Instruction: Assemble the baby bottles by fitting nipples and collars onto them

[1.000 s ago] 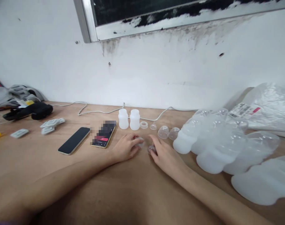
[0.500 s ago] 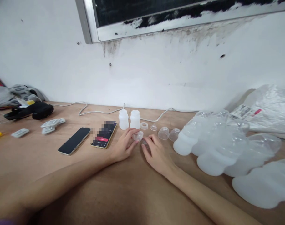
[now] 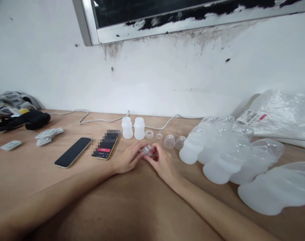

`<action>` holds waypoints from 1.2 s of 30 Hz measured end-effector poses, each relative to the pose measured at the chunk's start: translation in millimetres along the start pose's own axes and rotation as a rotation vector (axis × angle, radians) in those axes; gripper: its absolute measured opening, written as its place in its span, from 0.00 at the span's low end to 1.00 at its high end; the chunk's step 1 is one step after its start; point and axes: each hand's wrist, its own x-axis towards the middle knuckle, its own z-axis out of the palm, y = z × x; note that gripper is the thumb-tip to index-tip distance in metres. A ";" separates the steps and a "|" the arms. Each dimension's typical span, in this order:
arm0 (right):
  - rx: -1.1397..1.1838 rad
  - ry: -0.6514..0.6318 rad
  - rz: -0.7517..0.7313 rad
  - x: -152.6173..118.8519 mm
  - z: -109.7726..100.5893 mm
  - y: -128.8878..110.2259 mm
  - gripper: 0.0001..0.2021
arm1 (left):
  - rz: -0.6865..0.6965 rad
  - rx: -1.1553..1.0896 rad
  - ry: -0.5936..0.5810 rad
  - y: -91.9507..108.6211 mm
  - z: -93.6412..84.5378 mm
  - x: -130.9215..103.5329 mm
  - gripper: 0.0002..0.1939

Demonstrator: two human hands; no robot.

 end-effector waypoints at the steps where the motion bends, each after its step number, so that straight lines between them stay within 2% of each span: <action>1: 0.013 -0.001 -0.005 -0.3 -0.8 -0.8 0.11 | -0.004 -0.003 -0.017 0.2 -0.2 0.2 0.17; 7: -0.038 0.021 -0.094 -2.3 -2.7 -4.2 0.04 | -0.100 -0.015 -0.097 2.0 -1.7 1.0 0.20; 14: -0.104 0.057 -0.187 -3.7 -2.7 -7.3 0.04 | -0.153 -0.138 -0.075 0.7 -3.5 2.8 0.17; 22: -0.115 0.037 -0.199 -4.8 -3.7 -5.6 0.04 | -0.211 -0.330 -0.040 -8.6 -0.5 2.4 0.18; 36: -0.160 0.100 -0.252 -6.5 -5.5 -4.5 0.06 | -0.290 -0.305 -0.005 -5.7 -5.0 2.3 0.20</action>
